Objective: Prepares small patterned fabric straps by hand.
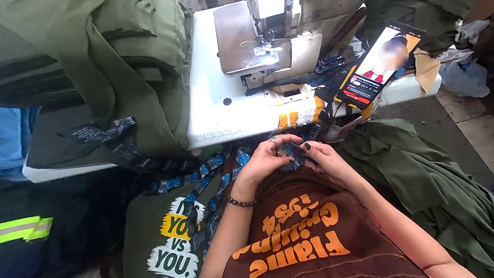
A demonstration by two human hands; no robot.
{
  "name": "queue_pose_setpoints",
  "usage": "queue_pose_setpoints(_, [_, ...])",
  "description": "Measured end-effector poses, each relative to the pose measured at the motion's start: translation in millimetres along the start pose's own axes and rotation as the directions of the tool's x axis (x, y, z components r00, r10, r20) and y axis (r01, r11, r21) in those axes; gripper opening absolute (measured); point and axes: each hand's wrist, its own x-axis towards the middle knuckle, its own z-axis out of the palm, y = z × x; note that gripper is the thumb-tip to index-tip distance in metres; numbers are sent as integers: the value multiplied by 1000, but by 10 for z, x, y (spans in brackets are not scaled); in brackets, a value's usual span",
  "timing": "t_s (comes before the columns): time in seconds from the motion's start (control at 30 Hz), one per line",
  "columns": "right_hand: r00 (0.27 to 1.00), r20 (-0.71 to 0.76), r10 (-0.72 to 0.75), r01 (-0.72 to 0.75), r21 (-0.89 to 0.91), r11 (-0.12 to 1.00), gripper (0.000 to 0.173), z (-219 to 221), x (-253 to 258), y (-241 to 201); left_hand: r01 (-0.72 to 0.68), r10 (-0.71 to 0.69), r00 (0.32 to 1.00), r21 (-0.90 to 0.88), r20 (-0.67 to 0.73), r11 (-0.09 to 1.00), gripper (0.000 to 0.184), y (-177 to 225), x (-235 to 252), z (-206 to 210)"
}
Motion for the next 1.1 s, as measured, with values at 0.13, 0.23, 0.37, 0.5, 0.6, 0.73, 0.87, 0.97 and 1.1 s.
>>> queue_pose_setpoints(0.13, [999, -20, 32, -32, -20, 999, 29, -21, -18, 14, 31, -32, 999, -37, -12, 999, 63, 30, -11, -19])
queue_pose_setpoints(0.23, [998, -19, 56, -56, -18, 998, 29, -38, -41, 28, 27, -28, 999, -31, -30, 999, 68, 49, -22, -25])
queue_pose_setpoints(0.37, [998, -27, 61, -61, 5, 998, 29, -33, -52, 40, 23, -23, 999, 19, -36, 1000, 69, 35, -20, -3])
queue_pose_setpoints(0.5, [998, -33, 57, -56, 15, 998, 28, -23, -46, 56, 5, -1, 999, 72, -54, 997, 70, 35, -9, 13])
queue_pose_setpoints(0.6, [998, -31, 48, -48, 17, 999, 28, -9, -44, 73, 8, -1, 997, 87, -71, 996, 71, 47, -11, 24])
queue_pose_setpoints(0.73, [998, -53, 46, -44, 26, 999, 28, 9, -39, 82, 18, -12, 998, 95, -68, 995, 70, 47, -12, 32])
queue_pose_setpoints(0.87, [997, -64, 34, -32, 39, 999, 27, 14, -37, 91, 15, -9, 998, 100, -61, 995, 70, 46, -4, 35])
queue_pose_setpoints(0.97, [996, -92, 2, -3, -8, 1000, 24, 26, -34, 106, 8, -3, 999, 103, -50, 995, 72, 31, 0, 26])
queue_pose_setpoints(1.1, [994, -104, 20, -22, -15, 1000, 24, -10, -58, 107, 15, -16, 1000, 97, 5, 995, 88, 30, -6, -6])
